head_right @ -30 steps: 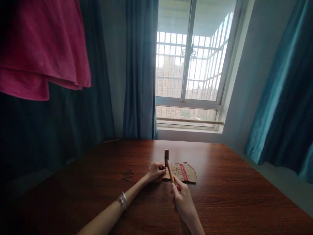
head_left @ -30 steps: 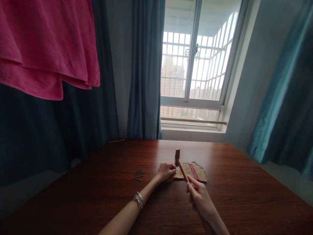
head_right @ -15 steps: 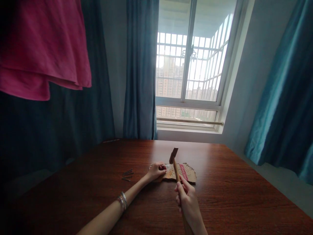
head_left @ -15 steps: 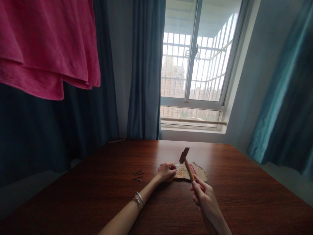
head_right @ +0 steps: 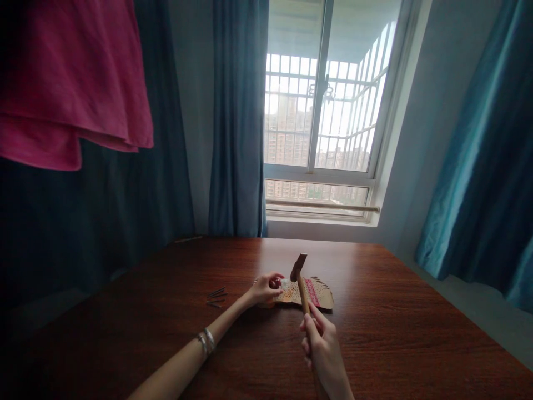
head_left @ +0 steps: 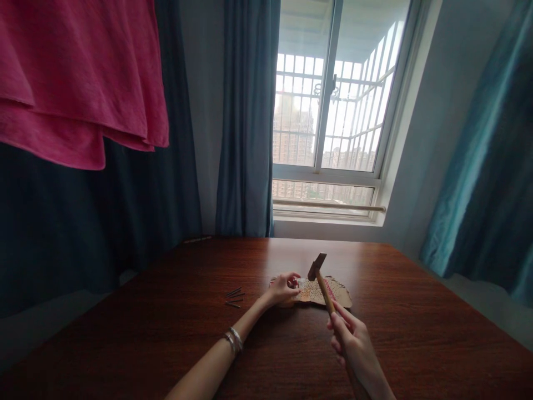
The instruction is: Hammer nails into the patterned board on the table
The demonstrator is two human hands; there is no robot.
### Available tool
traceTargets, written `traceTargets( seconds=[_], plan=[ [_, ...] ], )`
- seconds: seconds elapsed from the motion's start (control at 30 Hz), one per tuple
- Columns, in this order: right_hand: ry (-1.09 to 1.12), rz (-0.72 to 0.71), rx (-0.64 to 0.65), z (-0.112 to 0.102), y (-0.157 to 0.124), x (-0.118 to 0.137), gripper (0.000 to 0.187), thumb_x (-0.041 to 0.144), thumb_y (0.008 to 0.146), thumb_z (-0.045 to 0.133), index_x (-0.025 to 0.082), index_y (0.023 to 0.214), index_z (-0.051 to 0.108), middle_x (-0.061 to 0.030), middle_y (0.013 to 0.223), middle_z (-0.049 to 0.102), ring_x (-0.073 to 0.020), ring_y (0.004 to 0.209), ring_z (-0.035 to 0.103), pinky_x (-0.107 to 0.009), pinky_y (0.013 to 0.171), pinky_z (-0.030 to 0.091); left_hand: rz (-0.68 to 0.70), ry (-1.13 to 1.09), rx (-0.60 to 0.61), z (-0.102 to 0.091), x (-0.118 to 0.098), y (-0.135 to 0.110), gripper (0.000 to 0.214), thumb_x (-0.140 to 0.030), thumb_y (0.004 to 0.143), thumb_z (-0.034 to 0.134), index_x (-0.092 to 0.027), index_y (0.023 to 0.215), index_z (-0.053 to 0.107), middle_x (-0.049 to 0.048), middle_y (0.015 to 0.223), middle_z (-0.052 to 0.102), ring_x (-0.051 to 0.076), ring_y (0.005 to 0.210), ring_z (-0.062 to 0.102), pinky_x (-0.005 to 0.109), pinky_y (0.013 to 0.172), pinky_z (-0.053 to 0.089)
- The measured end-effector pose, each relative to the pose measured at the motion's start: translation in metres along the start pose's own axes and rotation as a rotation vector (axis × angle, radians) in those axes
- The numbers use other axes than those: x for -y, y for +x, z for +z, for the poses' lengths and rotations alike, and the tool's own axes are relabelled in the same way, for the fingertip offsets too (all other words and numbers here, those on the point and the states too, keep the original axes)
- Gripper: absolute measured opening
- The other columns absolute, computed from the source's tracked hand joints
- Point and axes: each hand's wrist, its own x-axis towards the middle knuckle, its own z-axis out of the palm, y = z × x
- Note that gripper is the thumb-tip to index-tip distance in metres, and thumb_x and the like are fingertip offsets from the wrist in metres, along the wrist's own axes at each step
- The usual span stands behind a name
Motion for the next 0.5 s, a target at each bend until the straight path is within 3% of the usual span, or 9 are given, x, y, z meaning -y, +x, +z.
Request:
traceTargets(
  seconds=[0.1, 0.23, 0.5],
  plan=[
    [0.007, 0.006, -0.003, 0.0, 0.0, 0.002, 0.067, 0.049, 0.074, 0.062, 0.014, 0.129, 0.044, 0.0029, 0.07, 0.052, -0.004, 0.039, 0.039, -0.014, 0.027, 0.027, 0.053, 0.01, -0.009, -0.011, 0.001, 0.001, 0.049, -0.031, 0.062, 0.073, -0.018, 0.108, 0.064, 0.0033, 0.089, 0.067, 0.014, 0.077, 0.059, 0.023, 0.07, 0.046],
    [0.006, 0.015, -0.011, 0.001, 0.0, 0.003, 0.067, 0.048, 0.073, 0.063, 0.014, 0.128, 0.045, 0.0032, 0.068, 0.052, -0.0046, 0.039, 0.04, -0.014, 0.027, 0.027, 0.086, 0.051, -0.031, -0.021, 0.004, -0.002, 0.037, -0.037, 0.063, 0.073, -0.015, 0.093, 0.071, 0.0062, 0.09, 0.067, 0.017, 0.083, 0.06, 0.024, 0.073, 0.046],
    [0.019, 0.024, -0.015, 0.004, -0.001, 0.005, 0.064, 0.049, 0.072, 0.064, 0.015, 0.125, 0.049, 0.0031, 0.067, 0.053, -0.0046, 0.037, 0.041, -0.014, 0.027, 0.027, 0.048, 0.139, -0.018, -0.014, -0.003, -0.007, 0.027, -0.037, 0.065, 0.069, -0.013, 0.077, 0.074, 0.0055, 0.08, 0.066, 0.015, 0.074, 0.057, 0.022, 0.066, 0.043]
  ],
)
